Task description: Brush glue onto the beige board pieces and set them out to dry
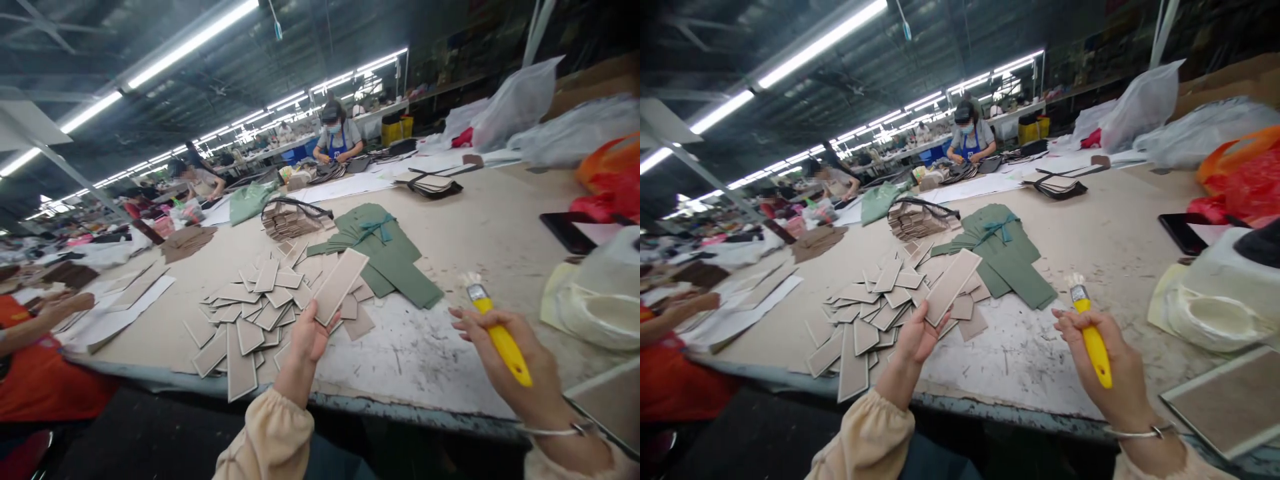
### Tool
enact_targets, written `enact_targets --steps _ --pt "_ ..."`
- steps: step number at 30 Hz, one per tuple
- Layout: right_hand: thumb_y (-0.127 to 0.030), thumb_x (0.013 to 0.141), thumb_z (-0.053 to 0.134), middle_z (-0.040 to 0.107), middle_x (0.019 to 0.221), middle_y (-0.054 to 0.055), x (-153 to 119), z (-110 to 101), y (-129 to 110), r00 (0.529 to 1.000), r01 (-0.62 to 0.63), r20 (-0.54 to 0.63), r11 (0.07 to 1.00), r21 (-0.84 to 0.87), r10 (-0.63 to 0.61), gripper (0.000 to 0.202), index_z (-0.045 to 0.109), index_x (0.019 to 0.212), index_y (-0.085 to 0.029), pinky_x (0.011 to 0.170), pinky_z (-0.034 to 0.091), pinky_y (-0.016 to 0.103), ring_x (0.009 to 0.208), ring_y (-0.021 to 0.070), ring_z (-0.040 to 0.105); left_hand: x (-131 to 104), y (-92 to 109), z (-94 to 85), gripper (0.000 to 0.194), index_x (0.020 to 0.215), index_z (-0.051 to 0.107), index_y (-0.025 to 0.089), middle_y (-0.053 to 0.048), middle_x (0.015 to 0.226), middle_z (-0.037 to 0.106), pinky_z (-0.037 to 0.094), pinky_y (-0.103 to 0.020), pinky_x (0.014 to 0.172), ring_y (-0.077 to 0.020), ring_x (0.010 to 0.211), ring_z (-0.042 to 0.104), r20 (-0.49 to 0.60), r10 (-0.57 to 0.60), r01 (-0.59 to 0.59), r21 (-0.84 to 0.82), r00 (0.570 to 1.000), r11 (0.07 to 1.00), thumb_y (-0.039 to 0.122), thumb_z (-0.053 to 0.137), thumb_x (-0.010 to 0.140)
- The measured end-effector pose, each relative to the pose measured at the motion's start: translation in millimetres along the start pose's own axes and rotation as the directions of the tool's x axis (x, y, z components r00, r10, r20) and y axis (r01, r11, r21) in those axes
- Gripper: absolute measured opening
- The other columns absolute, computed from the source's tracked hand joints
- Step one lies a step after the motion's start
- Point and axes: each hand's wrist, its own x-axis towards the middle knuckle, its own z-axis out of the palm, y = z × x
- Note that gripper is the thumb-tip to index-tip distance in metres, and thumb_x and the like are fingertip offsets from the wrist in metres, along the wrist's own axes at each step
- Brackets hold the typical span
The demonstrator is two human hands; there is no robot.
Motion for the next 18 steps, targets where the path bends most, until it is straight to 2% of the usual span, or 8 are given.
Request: enact_targets --steps 3,5,10,13,15,18 --pt "-0.043 0.086 0.058 0.071 0.103 0.008 -1.7 -3.4 1.4 0.996 -0.025 0.084 0.999 -0.022 0.027 0.022 0.051 0.094 -0.024 0.073 0.060 0.039 0.094 0.0263 0.069 21.7 27.3 -8.6 0.022 0.104 0.062 0.014 -0.012 0.107 0.069 0.058 -0.031 0.075 -0.0206 0.095 0.068 -0.124 0.127 -0.129 -0.014 0.984 0.991 0.024 0.046 0.094" --pt "-0.044 0.086 0.058 0.071 0.102 0.008 -1.7 -4.3 1.6 0.996 -0.032 0.088 0.999 -0.026 0.034 0.023 0.051 0.093 -0.023 0.071 0.060 0.038 0.091 0.0252 0.070 37.5 45.7 -15.1 0.023 0.104 0.061 0.015 -0.010 0.103 0.070 0.058 -0.028 0.072 -0.0183 0.093 0.067 -0.174 0.195 -0.193 0.025 0.965 0.981 0.023 0.041 0.096" --pt "-0.045 0.087 0.056 0.073 0.095 0.007 1.0 -4.7 -2.2 0.996 0.015 0.091 0.994 -0.106 -0.005 0.024 0.052 0.093 -0.022 0.063 0.060 0.032 0.083 0.0231 0.072 76.8 87.2 -27.1 0.020 0.106 0.058 0.018 -0.005 0.095 0.069 0.058 -0.028 0.073 -0.0152 0.091 0.066 -0.285 0.394 -0.328 0.254 0.874 0.910 0.016 0.042 0.093" --pt "-0.043 0.088 0.056 0.074 0.094 0.007 3.3 -4.7 -5.7 0.994 0.078 0.081 0.990 -0.120 -0.068 0.021 0.051 0.092 -0.023 0.060 0.059 0.030 0.083 0.0230 0.072 89.7 108.6 -34.2 0.020 0.105 0.056 0.016 -0.007 0.095 0.067 0.057 -0.034 0.076 -0.0179 0.092 0.064 -0.331 0.521 -0.346 0.462 0.787 0.817 0.014 0.046 0.088" --pt "-0.040 0.088 0.056 0.074 0.094 0.007 4.8 -4.5 -8.0 0.993 0.098 0.074 0.989 -0.113 -0.090 0.018 0.051 0.091 -0.023 0.063 0.060 0.030 0.085 0.0225 0.072 89.9 121.1 -40.8 0.027 0.108 0.055 0.013 -0.010 0.104 0.063 0.053 -0.042 0.085 -0.0231 0.103 0.059 -0.339 0.623 -0.336 0.614 0.705 0.714 0.015 0.054 0.081" --pt "-0.036 0.089 0.056 0.074 0.093 0.006 6.6 -3.8 -11.1 0.992 0.113 0.060 0.989 -0.100 -0.107 0.014 0.050 0.089 -0.023 0.066 0.060 0.030 0.085 0.0214 0.072 83.3 133.2 -50.0 0.047 0.118 0.050 0.013 -0.015 0.129 0.048 0.033 -0.050 0.106 -0.0304 0.129 0.036 -0.244 0.786 -0.320 0.814 0.569 0.485 0.016 0.062 0.073"
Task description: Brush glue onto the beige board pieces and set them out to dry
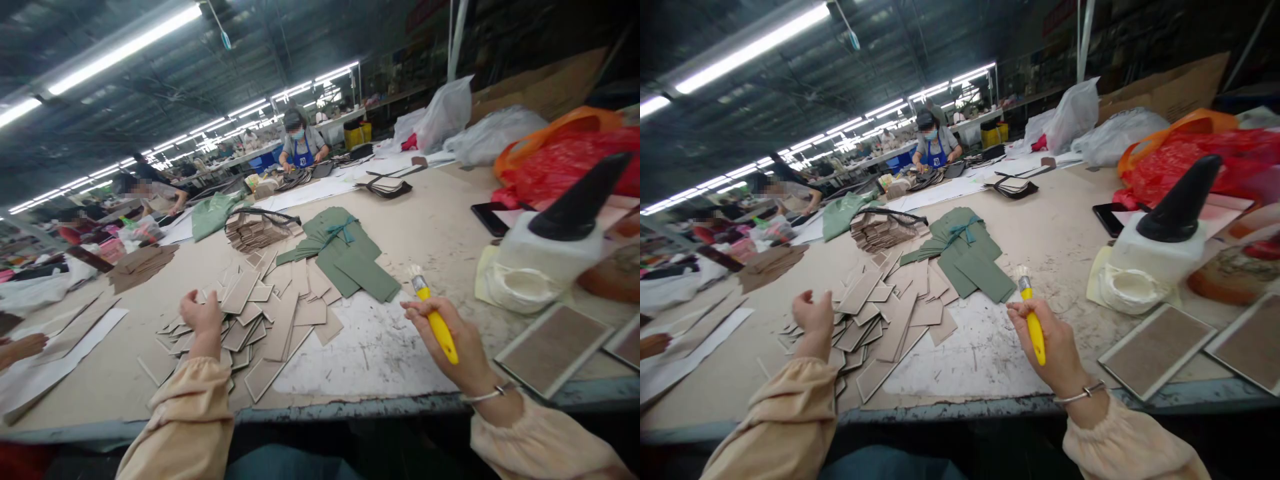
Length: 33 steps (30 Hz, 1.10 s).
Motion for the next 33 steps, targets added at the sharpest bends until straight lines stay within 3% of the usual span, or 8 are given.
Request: enact_targets --steps 3,6,11,15,18,21,27,33 --pt "-0.034 0.089 0.056 0.074 0.094 0.005 1.3 1.1 -2.4 1.000 0.018 -0.002 1.000 -0.007 -0.018 0.012 0.050 0.089 -0.024 0.068 0.059 0.029 0.086 0.0206 0.072 -7.0 -1.0 0.4 0.037 0.109 0.057 0.015 -0.013 0.125 0.052 0.025 -0.050 0.110 -0.0310 0.128 0.037 0.121 0.195 -0.210 0.132 0.973 0.969 0.020 0.061 0.073" --pt "-0.033 0.090 0.055 0.073 0.094 0.005 1.9 2.2 -3.6 1.000 0.022 -0.007 1.000 -0.002 -0.022 0.011 0.049 0.088 -0.025 0.070 0.059 0.031 0.089 0.0207 0.071 -34.6 -2.2 24.4 0.018 0.089 0.064 0.018 -0.008 0.095 0.064 0.042 -0.046 0.097 -0.0273 0.099 0.058 0.390 0.303 -0.382 0.142 0.870 0.913 0.027 0.060 0.075" --pt "-0.031 0.089 0.056 0.073 0.096 0.004 1.7 -0.1 -1.9 1.000 0.017 -0.007 1.000 -0.006 -0.017 0.011 0.048 0.088 -0.025 0.071 0.059 0.030 0.090 0.0203 0.071 -112.9 5.8 89.0 0.022 0.095 0.067 0.022 -0.010 0.109 0.066 0.043 -0.041 0.099 -0.0267 0.106 0.059 0.728 0.460 -0.655 -0.019 0.508 0.755 0.026 0.065 0.073" --pt "-0.030 0.089 0.056 0.073 0.097 0.004 1.2 -3.5 0.8 0.999 0.032 -0.004 0.999 -0.023 -0.032 0.011 0.047 0.089 -0.025 0.070 0.058 0.029 0.090 0.0198 0.071 -170.0 21.7 135.2 0.052 0.121 0.059 0.018 -0.014 0.141 0.047 0.027 -0.046 0.112 -0.0299 0.135 0.035 0.856 0.476 -0.790 -0.148 0.198 0.595 0.007 0.056 0.070" --pt "-0.029 0.089 0.056 0.072 0.097 0.005 1.5 -5.4 2.5 0.998 0.059 -0.007 0.997 -0.055 -0.059 0.010 0.047 0.089 -0.024 0.070 0.058 0.029 0.090 0.0197 0.071 -194.5 33.3 164.1 0.071 0.134 0.048 0.017 -0.014 0.152 0.032 0.013 -0.055 0.115 -0.0344 0.143 0.015 0.902 0.432 -0.837 -0.223 0.018 0.500 0.000 0.054 0.066" --pt "-0.029 0.090 0.056 0.072 0.098 0.005 2.3 -7.4 4.1 0.997 0.072 -0.001 0.995 -0.073 -0.072 0.009 0.047 0.090 -0.024 0.073 0.058 0.031 0.090 0.0201 0.071 -203.5 41.6 186.8 0.073 0.135 0.048 0.020 -0.013 0.149 0.038 0.006 -0.059 0.114 -0.0352 0.143 0.016 0.925 0.361 -0.853 -0.280 -0.118 0.440 0.001 0.056 0.065" --pt "-0.028 0.090 0.056 0.072 0.098 0.005 3.6 -13.3 4.3 0.998 0.069 -0.005 0.996 -0.060 -0.069 0.008 0.048 0.090 -0.025 0.075 0.057 0.031 0.090 0.0194 0.070 -192.9 57.9 209.8 0.046 0.112 0.066 0.026 -0.009 0.127 0.062 0.024 -0.051 0.110 -0.0299 0.122 0.051 0.950 0.241 -0.851 -0.287 -0.196 0.439 0.012 0.064 0.068" --pt "-0.028 0.088 0.058 0.070 0.102 0.006 0.5 -22.3 3.2 1.000 0.005 -0.016 0.997 0.073 -0.004 0.012 0.052 0.098 -0.024 0.078 0.056 0.031 0.092 0.0193 0.069 -168.6 93.9 173.9 0.021 0.095 0.072 0.023 -0.007 0.101 0.072 0.041 -0.029 0.089 -0.0241 0.099 0.062 0.955 0.278 -0.826 -0.236 -0.101 0.512 0.022 0.062 0.077"
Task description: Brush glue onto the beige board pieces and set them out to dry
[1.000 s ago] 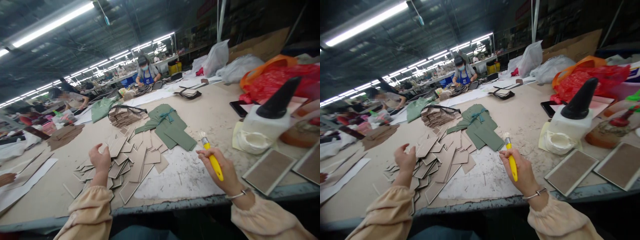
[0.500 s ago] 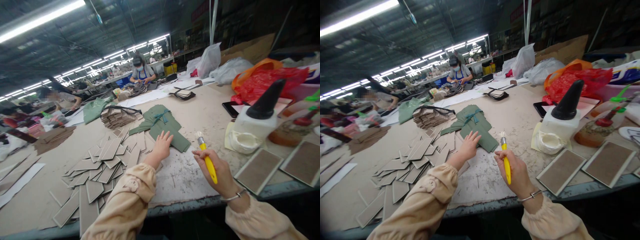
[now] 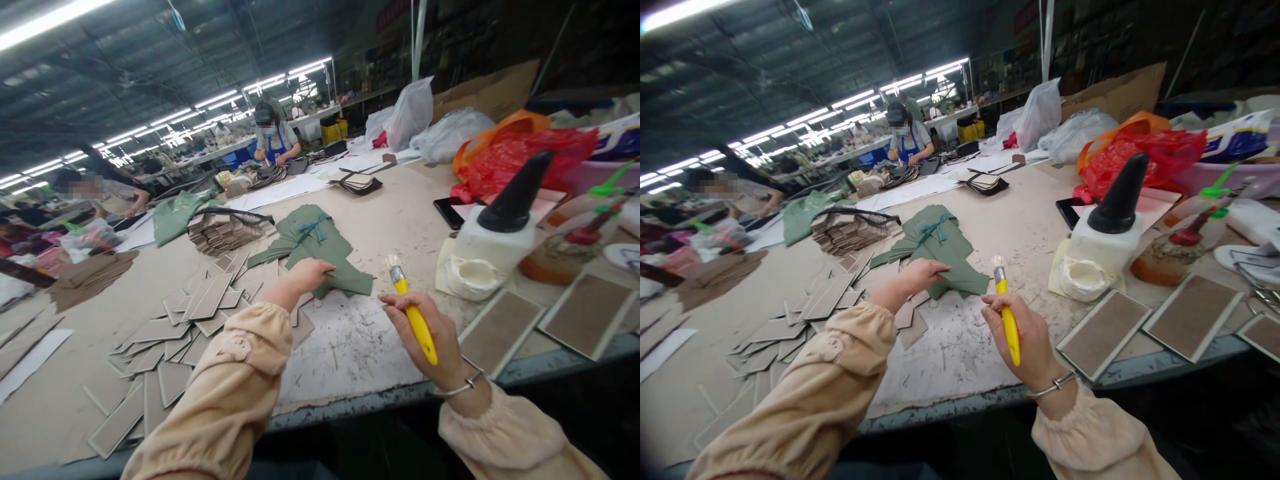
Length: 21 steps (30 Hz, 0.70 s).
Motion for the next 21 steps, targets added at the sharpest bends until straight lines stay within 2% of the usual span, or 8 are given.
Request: enact_targets --steps 3,4,6,9,12,14,17,21 --pt "-0.030 0.088 0.057 0.069 0.096 0.005 -2.9 -5.6 -1.1 0.999 -0.026 -0.030 0.990 0.142 0.031 0.021 0.054 0.108 -0.024 0.074 0.057 0.032 0.082 0.0182 0.069 -48.9 9.3 -22.7 0.020 0.091 0.071 0.020 -0.007 0.083 0.071 0.042 -0.028 0.074 -0.0228 0.081 0.063 -0.078 -0.072 0.069 -0.031 0.994 0.997 0.027 0.053 0.084" --pt "-0.032 0.089 0.056 0.068 0.092 0.004 -3.7 -6.9 -1.6 0.997 -0.038 -0.061 0.983 0.179 0.049 0.021 0.055 0.109 -0.024 0.071 0.057 0.031 0.078 0.0174 0.068 -68.0 12.7 -25.9 0.018 0.089 0.071 0.020 -0.005 0.077 0.070 0.042 -0.026 0.068 -0.0212 0.074 0.062 -0.064 -0.085 0.080 -0.073 0.994 0.994 0.028 0.056 0.083" --pt "-0.035 0.090 0.053 0.064 0.083 0.002 -4.7 -7.7 -2.2 0.987 -0.071 -0.127 0.970 0.232 0.102 0.021 0.059 0.108 -0.025 0.064 0.056 0.029 0.069 0.0157 0.065 -103.7 20.3 -22.7 0.015 0.087 0.070 0.022 -0.001 0.074 0.069 0.039 -0.024 0.060 -0.0188 0.067 0.060 0.063 -0.075 0.090 -0.298 0.995 0.950 0.031 0.064 0.076" --pt "-0.039 0.092 0.048 0.058 0.073 0.001 -5.5 -3.8 -1.5 0.972 -0.156 -0.129 0.949 0.276 0.197 0.025 0.062 0.105 -0.023 0.053 0.050 0.027 0.057 0.0136 0.057 -133.8 32.5 4.8 0.013 0.083 0.068 0.022 0.000 0.074 0.068 0.038 -0.022 0.054 -0.0179 0.066 0.059 0.277 -0.010 0.136 -0.440 0.961 0.888 0.030 0.069 0.072" --pt "-0.043 0.092 0.046 0.053 0.064 0.000 -7.0 2.4 -0.6 0.972 -0.212 -0.032 0.930 0.301 0.232 0.033 0.064 0.106 -0.020 0.048 0.045 0.027 0.053 0.0132 0.051 -130.1 42.9 41.8 0.017 0.086 0.069 0.021 -0.002 0.077 0.069 0.042 -0.024 0.058 -0.0194 0.069 0.061 0.304 0.029 0.075 -0.325 0.952 0.943 0.027 0.072 0.070" --pt "-0.044 0.093 0.046 0.049 0.061 -0.001 -8.2 4.2 -1.8 0.973 -0.227 0.031 0.923 0.310 0.229 0.035 0.064 0.106 -0.018 0.048 0.042 0.027 0.053 0.0135 0.049 -121.9 48.0 59.9 0.030 0.099 0.068 0.020 -0.006 0.088 0.070 0.046 -0.027 0.066 -0.0227 0.078 0.063 0.239 0.035 0.014 -0.201 0.970 0.979 0.028 0.073 0.070" --pt "-0.045 0.092 0.047 0.049 0.060 -0.001 -9.0 2.5 -6.5 0.963 -0.265 0.040 0.910 0.319 0.267 0.033 0.065 0.098 -0.018 0.048 0.040 0.026 0.054 0.0127 0.047 -128.8 48.8 71.5 0.050 0.120 0.058 0.015 -0.014 0.113 0.064 0.048 -0.037 0.086 -0.0282 0.100 0.060 0.027 0.039 -0.039 -0.009 0.999 0.999 0.030 0.071 0.074" --pt "-0.047 0.090 0.052 0.049 0.059 -0.002 -10.1 3.4 -15.9 0.911 -0.411 0.123 0.843 0.347 0.394 0.031 0.064 0.090 -0.018 0.047 0.039 0.023 0.052 0.0105 0.046 -185.2 28.9 73.8 0.032 0.118 0.058 0.018 -0.012 0.118 0.059 0.047 -0.040 0.093 -0.0251 0.109 0.055 -0.206 0.019 -0.001 0.087 0.978 0.996 0.022 0.057 0.086"
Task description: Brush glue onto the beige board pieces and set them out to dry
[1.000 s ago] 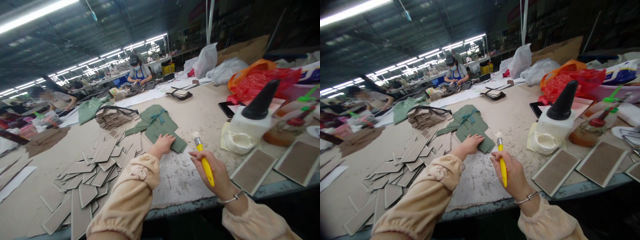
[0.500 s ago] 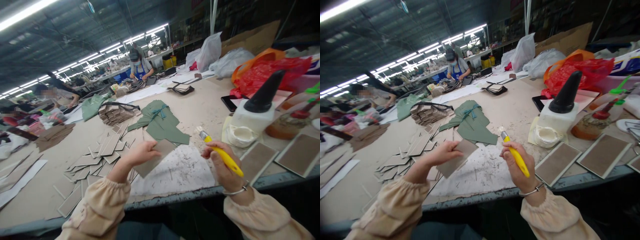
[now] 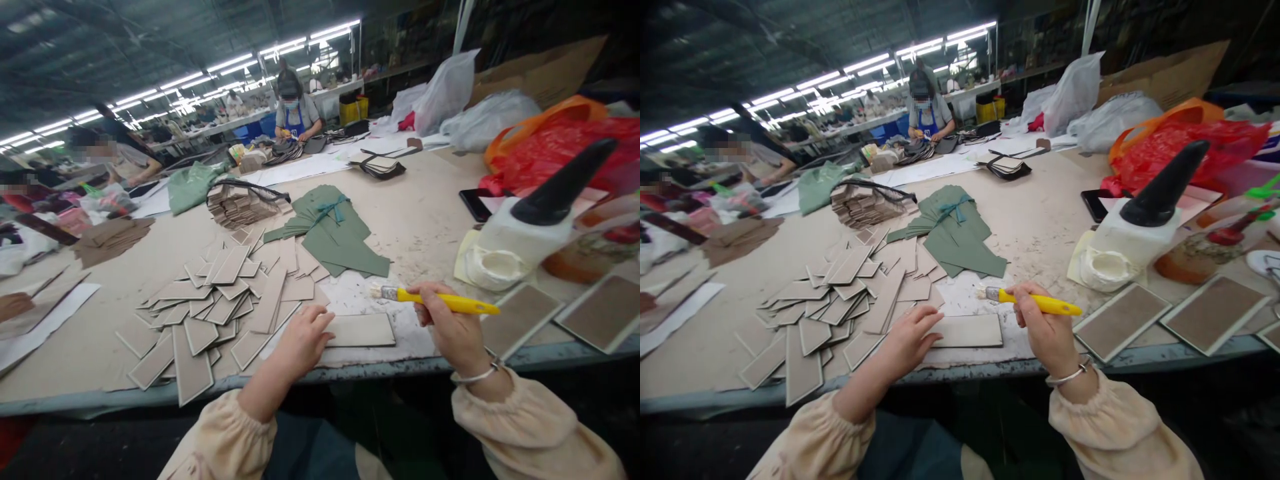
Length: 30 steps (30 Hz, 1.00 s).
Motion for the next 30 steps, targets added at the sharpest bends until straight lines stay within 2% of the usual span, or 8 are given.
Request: enact_targets --steps 2,4,6,9,14,19,24,30 --pt "-0.050 0.087 0.054 0.049 0.057 -0.003 -4.4 8.4 -1.7 0.991 -0.113 0.072 0.994 0.010 0.112 0.033 0.062 0.088 -0.018 0.045 0.039 0.022 0.050 0.0097 0.046 -31.4 -13.8 -3.3 0.026 0.112 0.062 0.018 -0.011 0.113 0.061 0.050 -0.038 0.090 -0.0225 0.105 0.057 -0.026 -0.008 0.008 -0.004 1.000 1.000 0.016 0.051 0.089" --pt "-0.053 0.085 0.056 0.049 0.056 -0.004 -10.3 20.1 -1.5 0.966 -0.219 0.149 0.976 0.016 0.214 0.034 0.060 0.087 -0.019 0.044 0.039 0.021 0.048 0.0091 0.045 -52.6 -25.2 -3.5 0.028 0.112 0.062 0.019 -0.011 0.114 0.061 0.050 -0.038 0.091 -0.0217 0.106 0.056 -0.031 0.019 -0.019 -0.015 0.999 1.000 0.012 0.048 0.089" --pt "-0.053 0.085 0.056 0.049 0.055 -0.005 -16.2 32.0 1.2 0.929 -0.296 0.239 0.955 0.027 0.282 0.034 0.057 0.086 -0.019 0.043 0.039 0.020 0.047 0.0088 0.045 -60.5 -32.5 -0.9 0.033 0.115 0.062 0.019 -0.011 0.118 0.060 0.049 -0.038 0.094 -0.0217 0.110 0.055 -0.038 0.048 -0.049 -0.031 0.998 0.998 0.008 0.048 0.087" --pt "-0.050 0.085 0.058 0.051 0.058 -0.004 -21.7 43.4 10.8 0.884 -0.349 0.357 0.934 0.075 0.302 0.031 0.056 0.088 -0.020 0.046 0.041 0.021 0.049 0.0090 0.047 -55.8 -36.1 3.9 0.037 0.113 0.065 0.019 -0.010 0.115 0.063 0.050 -0.036 0.091 -0.0205 0.106 0.056 -0.015 0.080 -0.081 -0.073 0.997 0.994 0.003 0.049 0.084" --pt "-0.049 0.089 0.053 0.053 0.063 -0.002 -23.2 49.2 24.9 0.868 -0.273 0.465 0.950 0.150 0.176 0.033 0.063 0.087 -0.018 0.050 0.041 0.022 0.055 0.0104 0.049 -50.2 -30.6 6.3 0.024 0.099 0.071 0.019 -0.008 0.104 0.068 0.052 -0.033 0.085 -0.0198 0.096 0.060 0.018 0.122 -0.118 -0.133 0.992 0.984 0.010 0.052 0.087" --pt "-0.045 0.087 0.055 0.051 0.058 -0.002 -25.1 60.8 16.5 0.883 -0.173 0.434 0.984 -0.049 0.177 0.030 0.065 0.079 -0.018 0.049 0.039 0.023 0.054 0.0111 0.047 -55.3 -25.4 9.7 0.020 0.094 0.072 0.019 -0.006 0.100 0.070 0.052 -0.032 0.084 -0.0194 0.092 0.063 -0.010 0.094 -0.095 -0.147 0.995 0.985 0.014 0.054 0.088" --pt "-0.035 0.084 0.054 0.057 0.062 -0.001 -25.9 67.6 10.0 0.903 0.047 0.426 0.979 -0.199 0.044 0.020 0.065 0.078 -0.019 0.055 0.040 0.026 0.057 0.0125 0.051 -56.4 -25.1 10.9 0.019 0.091 0.072 0.019 -0.006 0.102 0.070 0.052 -0.030 0.084 -0.0192 0.094 0.063 0.023 0.051 -0.047 -0.145 0.998 0.988 0.015 0.054 0.087" --pt "-0.031 0.079 0.055 0.061 0.066 -0.001 -23.9 69.7 13.2 0.900 0.053 0.430 0.965 -0.257 0.065 0.013 0.062 0.080 -0.020 0.056 0.042 0.027 0.060 0.0144 0.055 -54.9 -23.6 7.9 0.021 0.089 0.072 0.019 -0.006 0.097 0.069 0.051 -0.029 0.083 -0.0183 0.091 0.062 0.030 0.067 -0.062 -0.149 0.997 0.987 0.017 0.052 0.089"
